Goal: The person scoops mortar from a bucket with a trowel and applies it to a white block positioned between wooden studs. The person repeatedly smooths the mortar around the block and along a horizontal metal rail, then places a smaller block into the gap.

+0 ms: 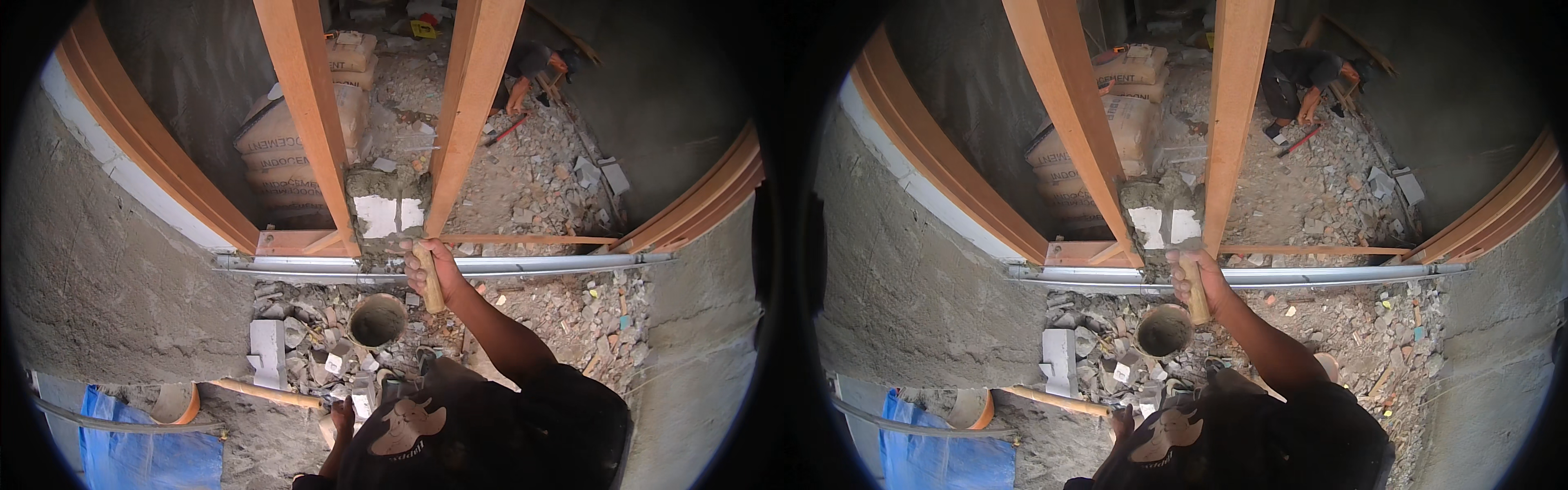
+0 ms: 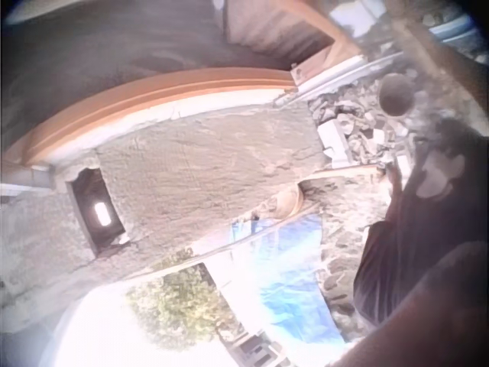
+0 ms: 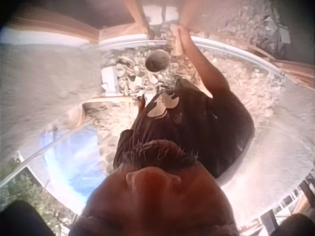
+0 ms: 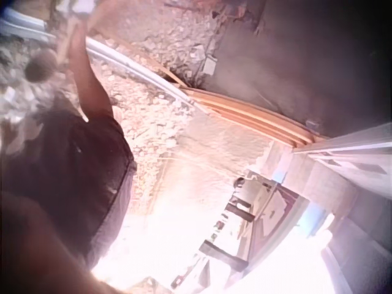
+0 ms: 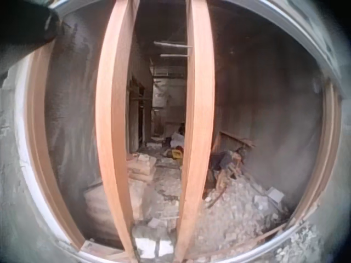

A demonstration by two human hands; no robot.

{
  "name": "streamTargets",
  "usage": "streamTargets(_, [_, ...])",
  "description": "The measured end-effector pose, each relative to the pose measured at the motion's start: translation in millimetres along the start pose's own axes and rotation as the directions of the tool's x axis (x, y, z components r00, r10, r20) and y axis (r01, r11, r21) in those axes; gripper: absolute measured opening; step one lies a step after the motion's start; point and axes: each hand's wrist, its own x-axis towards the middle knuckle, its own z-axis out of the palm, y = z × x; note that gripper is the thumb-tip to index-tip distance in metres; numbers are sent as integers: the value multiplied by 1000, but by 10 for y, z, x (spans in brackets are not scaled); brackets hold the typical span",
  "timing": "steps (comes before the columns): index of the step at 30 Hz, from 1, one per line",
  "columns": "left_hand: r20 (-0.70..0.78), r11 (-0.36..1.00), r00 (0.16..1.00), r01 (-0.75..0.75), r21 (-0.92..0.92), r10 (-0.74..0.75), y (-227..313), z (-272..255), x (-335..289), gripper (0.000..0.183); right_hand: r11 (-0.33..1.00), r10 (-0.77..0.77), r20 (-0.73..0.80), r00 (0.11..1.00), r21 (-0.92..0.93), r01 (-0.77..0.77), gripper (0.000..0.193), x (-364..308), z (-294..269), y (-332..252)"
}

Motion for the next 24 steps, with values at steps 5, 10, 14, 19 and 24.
streamTargets(5, [-15,992,994,-111,60,112,545,-174,52,43,994,-113,-38,993,5,113,36,-3,25,-54])
streamTargets(10, [-61,947,961,-255,196,271,542,-209,-131,50,942,-76,-314,946,-334,-35,37,-168,380,-42])
streamTargets(14, [63,859,936,-342,381,345,75,-112,30,56,907,-229,-402,887,-418,44,35,-126,463,-154])
streamTargets(19, [108,945,984,100,313,-140,27,-8,143,55,924,-309,-407,860,-343,170,27,294,529,-232])
streamTargets(24, [129,815,919,-390,430,372,217,4,33,53,929,-261,-443,858,-356,99,23,476,586,-71])
